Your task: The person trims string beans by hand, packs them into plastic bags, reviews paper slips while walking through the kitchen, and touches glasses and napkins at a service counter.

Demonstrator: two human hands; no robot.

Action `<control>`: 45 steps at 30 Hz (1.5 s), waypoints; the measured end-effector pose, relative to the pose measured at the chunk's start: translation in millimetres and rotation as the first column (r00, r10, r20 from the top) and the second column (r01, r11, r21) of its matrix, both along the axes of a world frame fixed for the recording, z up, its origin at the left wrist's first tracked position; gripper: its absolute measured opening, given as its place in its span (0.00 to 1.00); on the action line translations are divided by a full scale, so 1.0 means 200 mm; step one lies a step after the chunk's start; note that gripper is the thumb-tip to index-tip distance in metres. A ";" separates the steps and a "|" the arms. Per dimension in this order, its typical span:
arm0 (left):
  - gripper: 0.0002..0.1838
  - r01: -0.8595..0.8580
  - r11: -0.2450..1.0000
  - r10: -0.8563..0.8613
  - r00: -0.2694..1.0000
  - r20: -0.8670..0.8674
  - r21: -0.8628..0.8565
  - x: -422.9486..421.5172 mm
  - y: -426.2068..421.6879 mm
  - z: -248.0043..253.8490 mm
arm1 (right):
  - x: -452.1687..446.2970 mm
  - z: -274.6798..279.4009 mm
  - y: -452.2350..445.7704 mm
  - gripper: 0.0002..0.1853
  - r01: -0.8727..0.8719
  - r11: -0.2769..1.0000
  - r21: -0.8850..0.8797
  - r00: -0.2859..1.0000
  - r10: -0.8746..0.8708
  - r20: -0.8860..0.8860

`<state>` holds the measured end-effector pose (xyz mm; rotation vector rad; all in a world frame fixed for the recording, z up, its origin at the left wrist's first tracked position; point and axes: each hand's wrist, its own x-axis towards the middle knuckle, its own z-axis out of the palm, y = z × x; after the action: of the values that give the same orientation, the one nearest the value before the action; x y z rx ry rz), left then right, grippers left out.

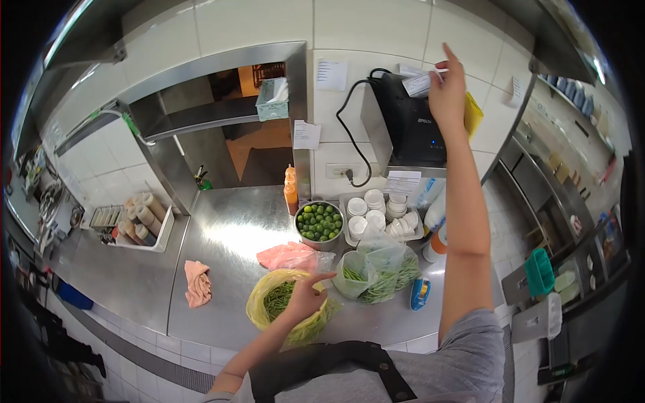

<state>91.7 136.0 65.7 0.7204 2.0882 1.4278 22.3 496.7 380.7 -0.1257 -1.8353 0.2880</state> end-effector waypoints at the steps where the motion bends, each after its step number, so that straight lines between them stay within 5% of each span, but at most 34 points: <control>1: 0.20 -0.007 0.999 0.010 0.997 -0.074 0.037 -0.03 -0.01 0.00 | 0.08 -0.03 -0.12 0.29 -0.221 0.974 -0.056 0.963 0.209 -0.168; 4: 0.24 -0.021 0.945 0.148 0.917 -0.370 0.326 -0.13 0.00 0.12 | 0.17 -0.24 -0.39 0.28 -0.561 0.824 0.077 0.739 0.541 -0.401; 5: 0.25 -0.047 0.921 0.103 0.987 -0.127 0.386 -0.19 -0.01 0.13 | 0.22 -0.33 -0.50 0.29 -0.593 0.799 0.100 0.712 0.578 -0.399; 8: 0.35 0.042 0.755 0.077 0.985 -0.152 0.654 -0.27 -0.03 0.40 | 0.34 -0.67 -0.73 0.29 -0.676 0.736 0.033 0.708 0.661 -0.246; 11: 0.57 0.004 0.535 -0.181 0.977 0.110 0.845 -0.32 -0.05 0.48 | 0.44 -0.94 -0.89 0.27 -0.696 0.718 0.004 0.716 0.695 -0.059; 14: 0.57 -0.116 0.567 -0.017 0.988 0.152 0.816 -0.28 -0.09 0.47 | 0.50 -1.10 -0.98 0.26 -0.744 0.637 -0.201 0.629 0.770 0.112; 19: 0.49 -0.416 0.660 0.245 0.906 0.344 0.625 -0.28 -0.13 0.43 | 0.51 -1.21 -1.06 0.25 -0.727 0.425 -0.539 0.476 0.878 0.050; 21: 0.41 -0.526 0.647 0.372 0.850 0.374 0.552 -0.35 -0.20 0.42 | 0.49 -1.23 -1.13 0.24 -0.654 0.163 -0.739 0.432 0.882 -0.188; 23: 0.37 -0.571 0.433 0.595 0.762 0.254 0.698 -0.44 -0.32 0.38 | 0.46 -1.25 -1.21 0.24 -0.649 0.121 -0.751 0.435 0.868 -0.237; 25: 0.34 -0.565 0.346 0.602 0.746 0.284 0.749 -0.46 -0.48 0.42 | 0.42 -1.29 -1.31 0.23 -0.644 0.075 -0.761 0.439 0.851 -0.288; 29: 0.14 -0.607 0.322 0.682 0.681 0.266 0.727 -0.45 -0.86 0.30 | 0.34 -1.30 -1.59 0.19 -0.668 0.033 -0.743 0.459 0.804 -0.377; 30: 0.06 -0.707 0.371 0.715 0.631 0.301 0.602 -0.40 -0.97 0.32 | 0.32 -1.29 -1.67 0.16 -0.646 -0.017 -0.763 0.445 0.804 -0.394; 34: 0.10 -0.801 0.277 0.739 0.530 0.415 0.531 -0.32 -1.41 0.29 | 0.16 -1.25 -2.04 0.04 -0.640 0.027 -0.768 0.378 0.881 -0.285; 39: 0.12 -0.808 0.135 0.841 0.400 0.365 0.574 -0.27 -2.22 0.09 | -0.20 -1.16 -2.71 0.10 -0.755 0.039 -0.655 0.276 0.925 -0.263; 43: 0.11 -0.893 0.091 0.913 0.251 0.322 0.440 -0.10 -2.94 -0.15 | -0.67 -1.10 -3.24 0.18 -0.850 0.248 -0.465 0.259 0.965 0.042; 45: 0.11 -0.914 0.014 0.935 0.156 0.319 0.405 0.06 -3.22 -0.20 | -0.91 -1.03 -3.48 0.22 -0.842 0.404 -0.357 0.377 0.915 0.146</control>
<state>103.2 -508.9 25.0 -0.8736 2.1925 2.7718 -160.1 -198.8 174.6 0.7760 -2.0310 1.3362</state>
